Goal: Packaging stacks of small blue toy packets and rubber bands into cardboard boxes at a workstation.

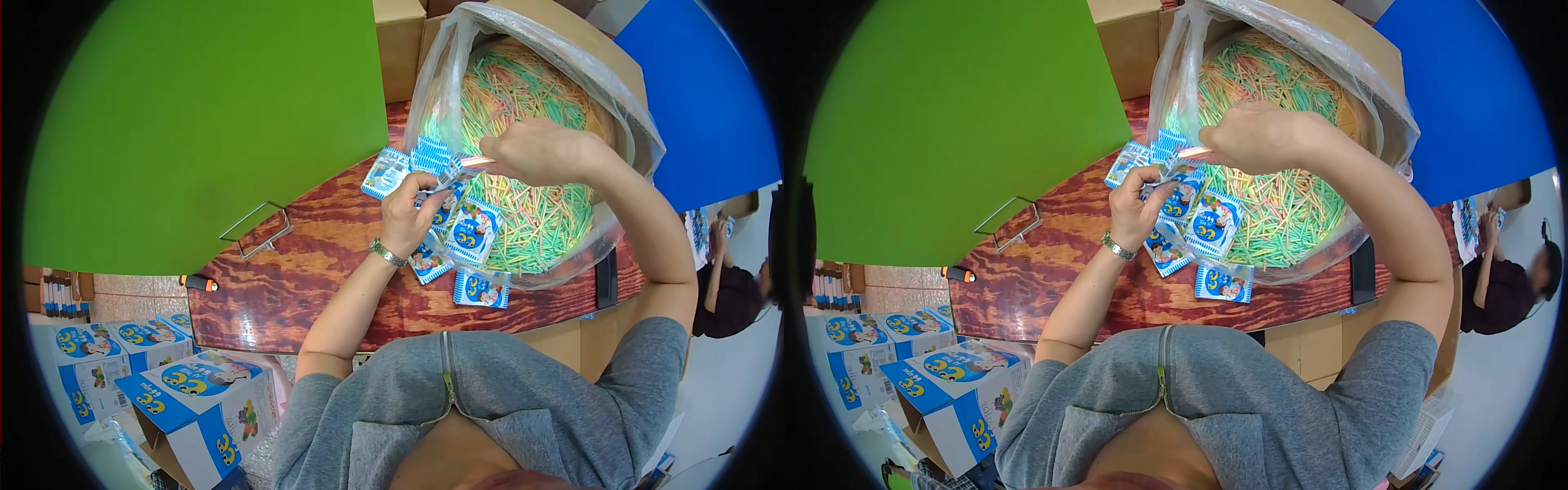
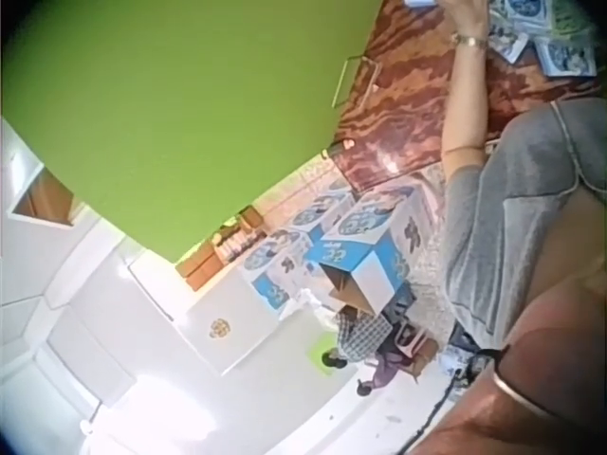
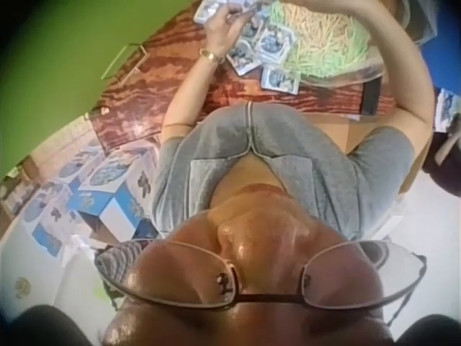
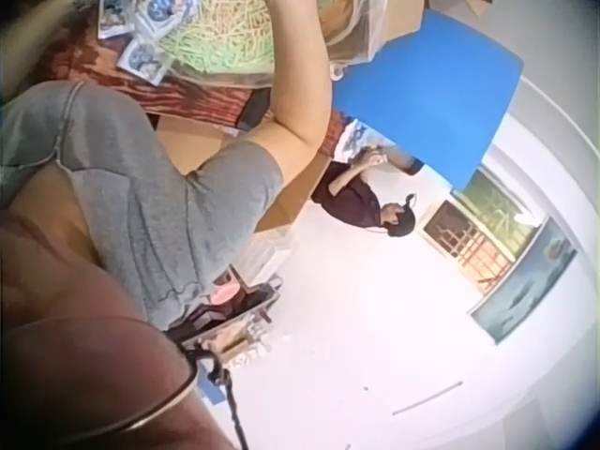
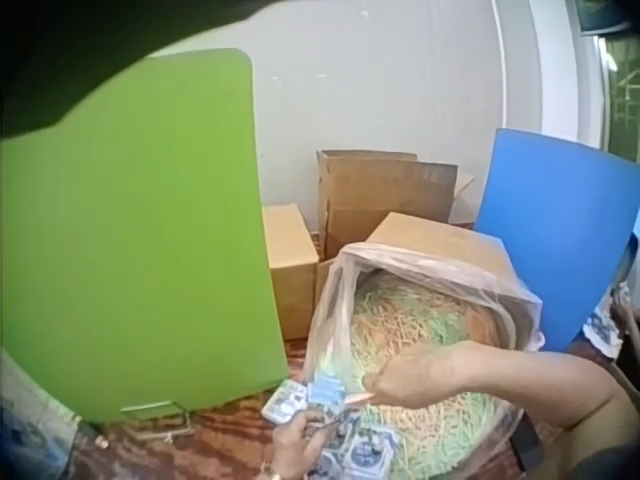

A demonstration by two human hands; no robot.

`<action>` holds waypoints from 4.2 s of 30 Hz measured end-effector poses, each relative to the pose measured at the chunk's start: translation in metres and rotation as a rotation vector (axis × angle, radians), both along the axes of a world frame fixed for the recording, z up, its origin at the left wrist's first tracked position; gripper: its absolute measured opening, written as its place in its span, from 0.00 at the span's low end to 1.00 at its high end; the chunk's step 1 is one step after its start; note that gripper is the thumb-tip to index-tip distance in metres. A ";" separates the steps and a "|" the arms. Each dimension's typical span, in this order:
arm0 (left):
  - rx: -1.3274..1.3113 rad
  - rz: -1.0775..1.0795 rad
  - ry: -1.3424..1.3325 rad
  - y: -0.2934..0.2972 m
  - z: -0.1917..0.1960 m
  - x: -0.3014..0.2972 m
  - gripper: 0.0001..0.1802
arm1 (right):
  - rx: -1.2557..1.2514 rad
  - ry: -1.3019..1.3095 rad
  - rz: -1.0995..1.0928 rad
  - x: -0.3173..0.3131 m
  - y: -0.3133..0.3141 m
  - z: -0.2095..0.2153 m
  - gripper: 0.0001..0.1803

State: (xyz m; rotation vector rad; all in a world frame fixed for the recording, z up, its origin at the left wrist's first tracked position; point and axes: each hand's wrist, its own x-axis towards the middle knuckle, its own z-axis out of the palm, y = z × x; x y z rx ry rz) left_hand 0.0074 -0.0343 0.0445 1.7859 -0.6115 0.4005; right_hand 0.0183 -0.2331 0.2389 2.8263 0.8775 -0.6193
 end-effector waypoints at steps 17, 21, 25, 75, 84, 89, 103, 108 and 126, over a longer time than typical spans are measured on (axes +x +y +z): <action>-0.334 -0.218 0.255 0.003 -0.018 -0.005 0.10 | 0.803 -0.320 0.073 -0.008 0.004 -0.056 0.34; -0.178 -0.208 0.300 0.025 -0.017 -0.007 0.12 | 0.885 -0.262 -0.118 -0.021 0.020 -0.072 0.20; -0.114 0.056 0.106 0.027 -0.028 -0.011 0.12 | 0.890 -0.330 -0.144 -0.021 0.015 -0.146 0.16; 0.033 -0.384 0.530 -0.025 -0.015 -0.012 0.09 | 0.933 -0.282 -0.332 -0.053 -0.035 -0.118 0.12; -0.140 -0.263 0.598 -0.022 -0.017 0.011 0.12 | 1.162 0.079 -0.430 0.041 -0.073 -0.107 0.14; -0.169 -0.293 0.607 -0.026 -0.016 0.010 0.12 | 0.428 -0.334 -0.593 0.201 -0.157 -0.134 0.20; -0.184 -0.330 0.647 -0.008 -0.033 0.012 0.06 | -0.330 -0.102 -0.626 0.273 -0.121 -0.161 0.21; -0.181 -0.313 0.605 -0.008 -0.015 0.007 0.07 | -0.234 -0.273 -0.703 0.255 -0.121 -0.166 0.22; -0.339 -0.246 0.560 -0.023 -0.026 0.003 0.08 | 1.014 0.479 -0.772 0.041 -0.105 -0.097 0.17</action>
